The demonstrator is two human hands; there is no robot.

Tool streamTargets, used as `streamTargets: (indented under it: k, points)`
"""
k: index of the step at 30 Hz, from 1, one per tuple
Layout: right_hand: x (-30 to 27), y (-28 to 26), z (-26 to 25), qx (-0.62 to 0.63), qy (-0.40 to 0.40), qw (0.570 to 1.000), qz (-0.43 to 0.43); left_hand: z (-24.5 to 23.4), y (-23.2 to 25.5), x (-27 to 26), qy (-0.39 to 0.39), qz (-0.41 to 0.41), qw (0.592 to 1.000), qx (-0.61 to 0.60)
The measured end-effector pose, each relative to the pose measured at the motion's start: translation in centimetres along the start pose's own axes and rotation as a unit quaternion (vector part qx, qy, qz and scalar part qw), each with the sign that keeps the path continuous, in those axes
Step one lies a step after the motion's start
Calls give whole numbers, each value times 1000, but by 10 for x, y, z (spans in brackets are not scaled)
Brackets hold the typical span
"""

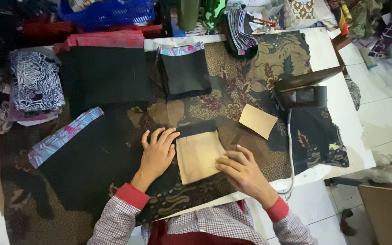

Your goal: The person irons small rectangular fabric pieces using a brown paper sheet as a protective layer. They repeatedly place the paper, press with an iron, remove the paper, and stack the finished pieces. The person also briefly irons a long patterned strip of fabric.

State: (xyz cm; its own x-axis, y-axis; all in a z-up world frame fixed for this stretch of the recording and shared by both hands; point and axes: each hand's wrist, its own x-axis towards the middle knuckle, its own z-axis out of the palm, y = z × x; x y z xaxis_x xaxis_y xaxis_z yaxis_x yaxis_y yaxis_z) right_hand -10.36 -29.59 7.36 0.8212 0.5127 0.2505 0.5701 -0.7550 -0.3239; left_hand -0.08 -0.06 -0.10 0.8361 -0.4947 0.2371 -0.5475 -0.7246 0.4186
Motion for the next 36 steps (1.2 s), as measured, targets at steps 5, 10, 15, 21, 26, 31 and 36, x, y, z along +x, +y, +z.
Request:
streamTargets:
  k: [5,10,15,21,26,31,36]
  points:
    - [-16,19,-31,-40,174,984,-9,-2,1,2,26,4,999,-22]
    - [-15,45,-55,-163,225,953,117,-11,2,-11,56,-19,993,-98]
    - [-15,49,-26,-106,160,965,179,-24,13,-54,49,-28,991,-125]
    - [-29,26,21,-10,86,988,127,-21,27,-69,43,105,985,-127]
    - [-25,18,27,20,58,996,68,-27,22,-55,-26,237,970,-52]
    - [-19,8,29,26,62,995,76,-23,19,-41,-39,320,946,17]
    - [-20,-3,37,7,71,992,104,-15,26,-24,-68,249,964,-70]
